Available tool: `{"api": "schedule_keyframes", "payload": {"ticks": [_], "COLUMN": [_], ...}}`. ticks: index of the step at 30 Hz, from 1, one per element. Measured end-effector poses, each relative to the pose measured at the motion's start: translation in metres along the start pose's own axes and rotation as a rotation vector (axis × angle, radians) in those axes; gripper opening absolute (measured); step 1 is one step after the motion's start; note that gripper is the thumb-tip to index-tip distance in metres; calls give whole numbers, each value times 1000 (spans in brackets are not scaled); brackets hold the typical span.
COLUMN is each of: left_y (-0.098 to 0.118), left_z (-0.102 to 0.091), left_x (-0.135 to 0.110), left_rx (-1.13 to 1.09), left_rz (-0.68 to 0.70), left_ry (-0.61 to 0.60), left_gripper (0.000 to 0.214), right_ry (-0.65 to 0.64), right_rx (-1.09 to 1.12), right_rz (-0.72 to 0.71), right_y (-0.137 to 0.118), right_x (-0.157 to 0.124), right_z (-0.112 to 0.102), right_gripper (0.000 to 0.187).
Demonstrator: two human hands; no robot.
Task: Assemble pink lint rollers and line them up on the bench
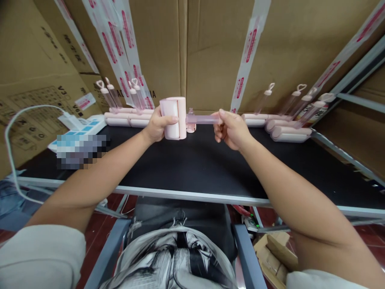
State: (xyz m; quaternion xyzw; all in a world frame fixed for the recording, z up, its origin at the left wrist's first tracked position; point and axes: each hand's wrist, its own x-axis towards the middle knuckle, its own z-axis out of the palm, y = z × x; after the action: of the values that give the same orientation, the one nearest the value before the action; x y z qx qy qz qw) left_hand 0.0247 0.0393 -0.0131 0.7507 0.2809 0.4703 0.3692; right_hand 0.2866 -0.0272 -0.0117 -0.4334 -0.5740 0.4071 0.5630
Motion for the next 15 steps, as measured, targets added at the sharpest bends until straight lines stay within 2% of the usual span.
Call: {"api": "schedule_keyframes", "payload": {"ticks": [3, 5, 11, 15], "left_y": [5, 9, 14, 13], "left_z": [-2, 0, 3, 1], "left_x": [-2, -4, -2, 0], "left_rx": [-205, -271, -284, -385], "left_rz": [-25, -23, -32, -7], "left_ry": [-19, -59, 1, -25], "left_gripper": [59, 59, 54, 46], "right_ry": [-72, -73, 54, 135], "right_rx": [31, 62, 20, -110], "right_rz": [0, -27, -207, -373], "right_y": [2, 2, 3, 4], "right_x": [0, -1, -3, -8], "right_z": [-1, 0, 9, 4], "right_gripper": [71, 72, 73, 69]}}
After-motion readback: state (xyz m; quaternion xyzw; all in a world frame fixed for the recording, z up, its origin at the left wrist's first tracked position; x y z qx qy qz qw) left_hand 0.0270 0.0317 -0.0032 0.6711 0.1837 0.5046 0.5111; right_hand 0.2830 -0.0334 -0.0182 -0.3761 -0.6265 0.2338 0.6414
